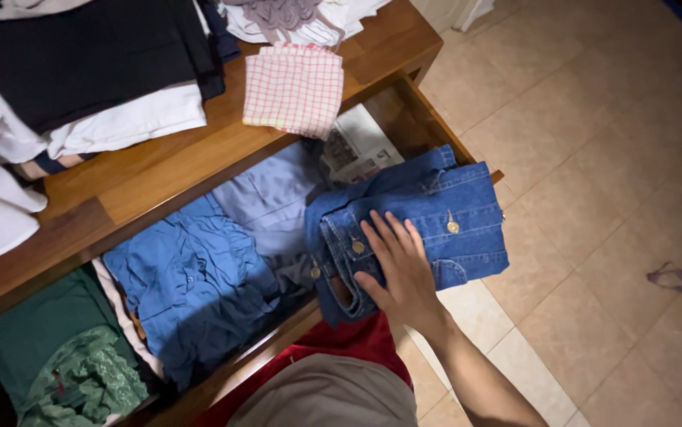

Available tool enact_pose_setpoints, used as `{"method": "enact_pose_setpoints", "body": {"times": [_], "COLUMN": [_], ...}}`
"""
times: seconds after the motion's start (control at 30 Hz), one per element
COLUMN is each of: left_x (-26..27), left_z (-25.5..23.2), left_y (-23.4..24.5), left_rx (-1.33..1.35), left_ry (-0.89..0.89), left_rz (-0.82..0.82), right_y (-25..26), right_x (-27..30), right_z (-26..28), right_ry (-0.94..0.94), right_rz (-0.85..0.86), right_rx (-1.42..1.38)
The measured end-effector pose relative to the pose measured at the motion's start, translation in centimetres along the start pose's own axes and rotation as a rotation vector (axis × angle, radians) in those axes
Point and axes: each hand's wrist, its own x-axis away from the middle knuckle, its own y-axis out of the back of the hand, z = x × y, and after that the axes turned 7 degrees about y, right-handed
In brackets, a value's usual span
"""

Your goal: The person folds various clothing items including a black garment, a green patterned cloth, a denim jacket, a checkered cloth, a purple garment, and a white shirt. They place each folded item into an open wooden drawer, stacking them neatly.

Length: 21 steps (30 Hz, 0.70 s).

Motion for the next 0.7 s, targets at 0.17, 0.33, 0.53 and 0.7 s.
{"method": "enact_pose_setpoints", "body": {"times": [0.17, 0.33, 0.53, 0.7], "left_x": [-0.3, 0.0, -0.2, -0.5], "left_z": [0.1, 0.7, 2.0, 3.0], "left_y": [-0.5, -1.5, -3.2, -4.5], "left_rx": [-0.004, -0.011, -0.029, 0.001], "left_ry": [-0.031, -0.03, -0.032, -0.034], "left_rz": [0.003, -0.004, -0.036, -0.137], "right_y": [0.3, 0.0, -0.1, -0.3], "right_x": [0.1, 0.2, 0.4, 0.5], "right_z": [0.3, 0.1, 0.0, -0.2], "right_ry": [-0.03, -0.019, -0.012, -0.019], "right_rz": [-0.003, -0.009, -0.024, -0.028], "right_rx": [-0.037, -0.017, -0.026, -0.023]}}
